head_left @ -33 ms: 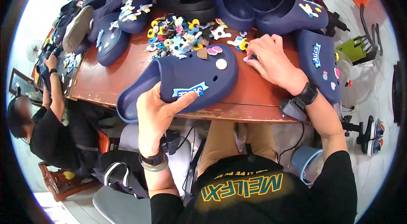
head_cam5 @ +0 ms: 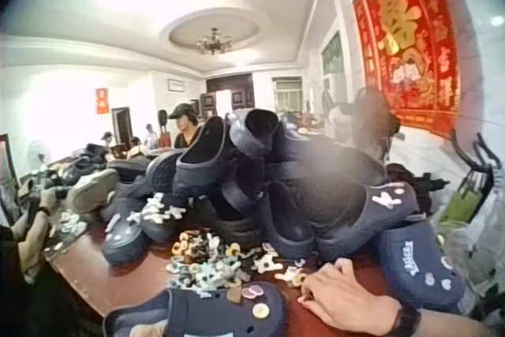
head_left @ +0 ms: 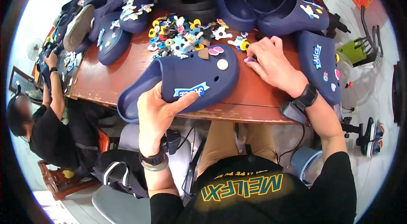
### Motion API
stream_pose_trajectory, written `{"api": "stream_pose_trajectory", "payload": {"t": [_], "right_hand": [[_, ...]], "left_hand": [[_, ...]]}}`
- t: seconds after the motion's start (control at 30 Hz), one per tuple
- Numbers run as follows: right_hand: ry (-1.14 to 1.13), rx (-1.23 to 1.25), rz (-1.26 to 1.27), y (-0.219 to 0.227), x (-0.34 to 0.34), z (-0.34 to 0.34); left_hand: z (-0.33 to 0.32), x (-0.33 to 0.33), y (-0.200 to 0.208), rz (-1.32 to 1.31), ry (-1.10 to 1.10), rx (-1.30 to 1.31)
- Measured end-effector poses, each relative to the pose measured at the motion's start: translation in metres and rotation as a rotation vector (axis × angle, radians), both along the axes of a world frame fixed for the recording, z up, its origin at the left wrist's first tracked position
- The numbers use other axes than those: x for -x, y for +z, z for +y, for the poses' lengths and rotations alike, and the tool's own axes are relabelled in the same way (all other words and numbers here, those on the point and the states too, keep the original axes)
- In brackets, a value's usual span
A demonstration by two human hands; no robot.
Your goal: Inserting decorative charms into the holes of rubber clogs.
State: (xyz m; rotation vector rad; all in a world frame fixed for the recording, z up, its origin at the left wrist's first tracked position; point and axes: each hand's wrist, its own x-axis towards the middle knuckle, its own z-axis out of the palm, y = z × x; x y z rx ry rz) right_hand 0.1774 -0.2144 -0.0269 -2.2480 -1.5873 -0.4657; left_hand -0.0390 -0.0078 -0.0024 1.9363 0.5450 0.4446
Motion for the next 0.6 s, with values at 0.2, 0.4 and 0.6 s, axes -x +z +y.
{"api": "stream_pose_trajectory", "payload": {"t": [0.2, 0.4, 0.6], "right_hand": [[0.115, -0.226, 0.014, 0.022, 0.026, 0.005], [0.44, -0.403, -0.091, 0.02, 0.048, 0.036], [0.49, -0.305, -0.271, 0.006, 0.047, 0.028]], "left_hand": [[0.001, 0.001, -0.002, -0.053, -0.012, -0.002], [0.002, 0.0, 0.0, 0.009, -0.002, -0.103], [0.001, 0.001, -0.003, -0.003, 0.011, -0.156]]}}
